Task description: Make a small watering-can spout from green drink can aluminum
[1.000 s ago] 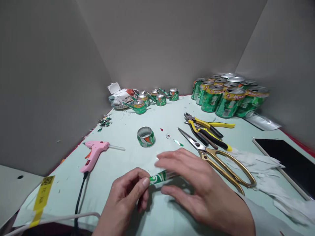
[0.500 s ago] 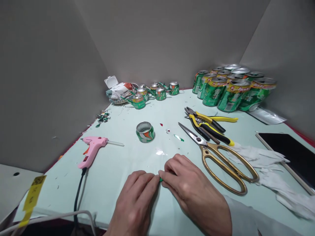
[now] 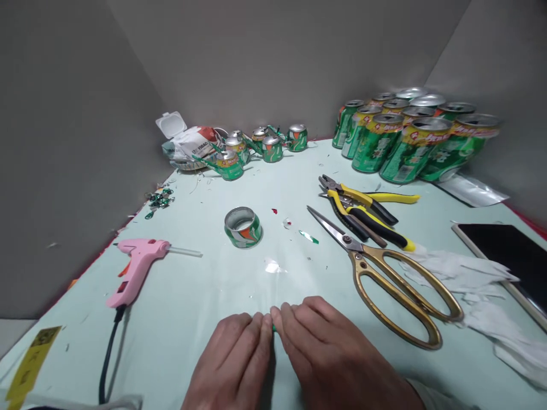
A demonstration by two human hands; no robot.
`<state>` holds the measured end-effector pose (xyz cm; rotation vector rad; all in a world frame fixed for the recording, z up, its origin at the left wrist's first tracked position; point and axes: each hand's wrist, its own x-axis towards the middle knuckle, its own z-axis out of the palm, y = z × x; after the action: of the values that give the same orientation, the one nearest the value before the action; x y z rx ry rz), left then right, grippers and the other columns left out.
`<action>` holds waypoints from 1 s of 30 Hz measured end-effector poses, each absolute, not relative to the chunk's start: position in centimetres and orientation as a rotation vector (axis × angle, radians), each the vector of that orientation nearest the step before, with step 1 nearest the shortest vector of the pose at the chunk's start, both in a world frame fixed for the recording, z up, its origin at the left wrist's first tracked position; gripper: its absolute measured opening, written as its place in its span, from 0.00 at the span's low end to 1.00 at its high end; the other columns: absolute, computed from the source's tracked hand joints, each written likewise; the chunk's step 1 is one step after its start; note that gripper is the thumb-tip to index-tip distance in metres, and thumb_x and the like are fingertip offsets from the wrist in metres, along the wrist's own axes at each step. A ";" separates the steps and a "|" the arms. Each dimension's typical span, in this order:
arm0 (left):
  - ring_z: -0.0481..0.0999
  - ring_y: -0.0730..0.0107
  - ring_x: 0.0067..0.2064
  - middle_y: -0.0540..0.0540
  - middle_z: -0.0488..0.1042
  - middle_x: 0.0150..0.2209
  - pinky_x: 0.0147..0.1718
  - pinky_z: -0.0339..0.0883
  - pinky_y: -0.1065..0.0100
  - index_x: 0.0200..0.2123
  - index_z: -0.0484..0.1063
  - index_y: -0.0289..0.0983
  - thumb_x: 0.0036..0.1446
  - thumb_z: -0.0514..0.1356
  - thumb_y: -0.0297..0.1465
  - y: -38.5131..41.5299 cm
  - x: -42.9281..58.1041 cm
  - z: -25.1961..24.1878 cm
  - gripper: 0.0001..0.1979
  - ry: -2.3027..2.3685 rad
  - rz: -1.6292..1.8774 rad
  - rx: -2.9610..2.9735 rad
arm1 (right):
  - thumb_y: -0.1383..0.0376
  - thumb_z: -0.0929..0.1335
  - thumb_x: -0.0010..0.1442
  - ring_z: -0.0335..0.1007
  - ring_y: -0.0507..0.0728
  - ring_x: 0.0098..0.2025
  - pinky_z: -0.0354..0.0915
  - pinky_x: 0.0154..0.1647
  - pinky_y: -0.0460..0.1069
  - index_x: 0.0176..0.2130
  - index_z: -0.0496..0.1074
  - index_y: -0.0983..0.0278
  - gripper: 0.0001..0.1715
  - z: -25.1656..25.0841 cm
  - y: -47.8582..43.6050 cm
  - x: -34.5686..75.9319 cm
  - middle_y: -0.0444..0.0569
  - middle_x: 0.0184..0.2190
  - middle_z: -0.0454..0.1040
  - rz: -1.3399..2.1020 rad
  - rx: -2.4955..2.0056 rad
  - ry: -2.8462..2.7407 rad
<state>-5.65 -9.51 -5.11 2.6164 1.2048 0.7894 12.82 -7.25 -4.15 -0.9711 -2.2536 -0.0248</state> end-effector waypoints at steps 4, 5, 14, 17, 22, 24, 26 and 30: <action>0.70 0.59 0.40 0.40 0.75 0.37 0.38 0.67 0.62 0.57 0.65 0.36 0.63 0.52 0.19 -8.0 -5.5 -4.8 0.20 1.120 0.893 2.607 | 0.79 0.59 0.62 0.66 0.57 0.29 0.63 0.35 0.53 0.37 0.75 0.67 0.18 -3.8 -6.6 13.5 0.50 0.29 0.76 0.122 -0.975 -2.332; 0.70 0.61 0.37 0.42 0.74 0.35 0.35 0.67 0.64 0.55 0.68 0.36 0.62 0.52 0.17 -7.6 -5.5 -4.6 0.20 1.097 0.892 2.612 | 0.79 0.59 0.62 0.66 0.58 0.30 0.63 0.35 0.53 0.39 0.74 0.67 0.17 -3.8 -6.4 13.9 0.49 0.29 0.75 0.191 -0.971 -2.374; 0.76 0.63 0.39 0.46 0.78 0.37 0.38 0.68 0.70 0.45 0.78 0.43 0.62 0.59 0.28 -9.0 -4.1 -2.0 0.11 1.335 0.999 1.843 | 0.67 0.69 0.58 0.71 0.54 0.38 0.66 0.42 0.50 0.46 0.70 0.62 0.14 -0.3 -5.0 16.0 0.46 0.40 0.77 1.184 -1.043 -1.745; 0.76 0.60 0.42 0.47 0.80 0.38 0.40 0.67 0.71 0.41 0.81 0.44 0.57 0.65 0.36 -9.3 -3.3 -1.0 0.10 1.420 1.014 1.404 | 0.59 0.65 0.65 0.72 0.55 0.40 0.66 0.43 0.50 0.45 0.72 0.62 0.13 0.6 -4.7 16.6 0.47 0.37 0.75 1.408 -0.937 -1.507; 0.72 0.64 0.36 0.48 0.78 0.33 0.35 0.65 0.71 0.43 0.81 0.41 0.53 0.67 0.38 -8.8 -2.4 -0.7 0.14 1.252 0.964 1.028 | 0.63 0.67 0.62 0.71 0.55 0.43 0.65 0.45 0.50 0.49 0.71 0.63 0.15 0.8 -4.6 17.0 0.48 0.40 0.74 1.581 -0.751 -1.406; 0.70 0.66 0.34 0.48 0.76 0.31 0.33 0.65 0.71 0.41 0.81 0.40 0.51 0.68 0.39 -8.8 -2.0 -0.9 0.14 1.198 0.980 0.975 | 0.67 0.69 0.59 0.71 0.54 0.45 0.65 0.48 0.50 0.49 0.69 0.63 0.18 0.9 -4.7 16.9 0.47 0.42 0.74 1.651 -0.705 -1.387; 0.69 0.67 0.33 0.48 0.76 0.30 0.33 0.65 0.71 0.38 0.82 0.40 0.50 0.69 0.40 -9.0 -1.4 -1.0 0.14 1.207 1.020 0.985 | 0.69 0.70 0.56 0.71 0.53 0.43 0.66 0.47 0.50 0.48 0.69 0.63 0.18 1.0 -4.8 16.7 0.46 0.39 0.74 1.676 -0.718 -1.381; 0.70 0.64 0.31 0.48 0.75 0.27 0.31 0.65 0.70 0.35 0.82 0.39 0.50 0.67 0.42 -9.5 -0.2 -0.7 0.13 1.326 1.096 1.210 | 0.70 0.70 0.55 0.71 0.54 0.40 0.67 0.45 0.50 0.47 0.69 0.62 0.18 1.0 -5.1 16.4 0.44 0.36 0.74 1.586 -0.788 -1.423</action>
<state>-0.20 -9.46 -0.70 1.2096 1.3262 1.0962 16.43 -5.09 1.05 -0.7880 -1.4227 1.5860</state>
